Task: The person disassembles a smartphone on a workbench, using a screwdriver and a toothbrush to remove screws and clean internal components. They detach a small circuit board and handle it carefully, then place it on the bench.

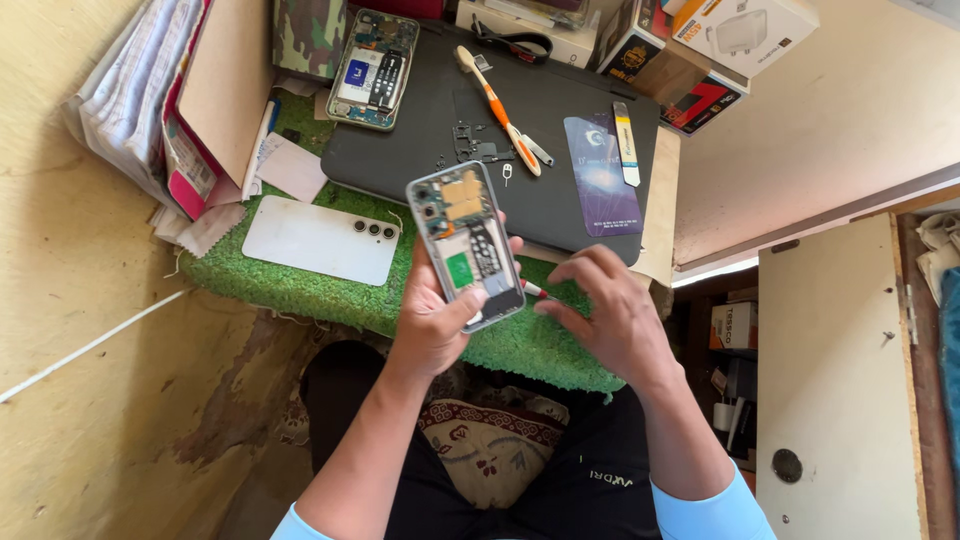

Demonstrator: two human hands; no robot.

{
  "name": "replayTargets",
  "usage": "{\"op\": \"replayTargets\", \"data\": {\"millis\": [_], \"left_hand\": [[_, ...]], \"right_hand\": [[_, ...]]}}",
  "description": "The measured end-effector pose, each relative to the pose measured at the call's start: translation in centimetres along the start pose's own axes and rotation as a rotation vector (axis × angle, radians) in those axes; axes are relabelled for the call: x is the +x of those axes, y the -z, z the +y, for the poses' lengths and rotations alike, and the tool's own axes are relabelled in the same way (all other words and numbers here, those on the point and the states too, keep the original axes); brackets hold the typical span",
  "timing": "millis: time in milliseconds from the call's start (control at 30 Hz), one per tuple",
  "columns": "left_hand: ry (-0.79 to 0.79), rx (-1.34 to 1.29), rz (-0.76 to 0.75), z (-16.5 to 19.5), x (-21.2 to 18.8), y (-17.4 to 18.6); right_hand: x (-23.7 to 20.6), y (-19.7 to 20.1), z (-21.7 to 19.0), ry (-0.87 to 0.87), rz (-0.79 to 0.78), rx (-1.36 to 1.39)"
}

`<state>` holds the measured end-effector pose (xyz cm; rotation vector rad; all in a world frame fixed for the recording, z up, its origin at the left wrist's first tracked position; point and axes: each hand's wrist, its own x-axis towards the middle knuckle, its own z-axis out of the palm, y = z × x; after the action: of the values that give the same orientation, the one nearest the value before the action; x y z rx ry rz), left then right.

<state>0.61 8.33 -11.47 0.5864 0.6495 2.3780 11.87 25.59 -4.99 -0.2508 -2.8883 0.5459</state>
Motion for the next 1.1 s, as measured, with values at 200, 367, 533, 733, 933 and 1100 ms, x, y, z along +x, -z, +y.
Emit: {"op": "replayTargets", "data": {"millis": [200, 367, 533, 733, 933, 1100], "left_hand": [[-0.038, -0.001, 0.036, 1.4, 0.0, -1.7], [-0.095, 0.036, 0.052, 2.3, -0.1, -2.6], [-0.035, 0.0, 0.064, 3.4, -1.2, -2.8], [0.004, 0.057, -0.02, 3.3, -1.9, -3.2], [0.026, 0.092, -0.004, 3.3, -1.8, -2.8], [0.02, 0.164, -0.003, 2.7, -1.6, -1.3]], "right_hand": [[-0.8, 1.1, -0.5, 0.032, -0.003, -0.048], [-0.7, 2.9, -1.6, 0.011, -0.043, -0.115], [-1.2, 3.9, -1.9, -0.236, -0.003, 0.235], [-1.7, 0.6, -1.6, -0.039, 0.235, 1.171], [-2.1, -2.7, -2.9, 0.0, 0.335, 1.111], [-1.7, -4.2, -2.8, -0.029, 0.338, 1.021]]}}
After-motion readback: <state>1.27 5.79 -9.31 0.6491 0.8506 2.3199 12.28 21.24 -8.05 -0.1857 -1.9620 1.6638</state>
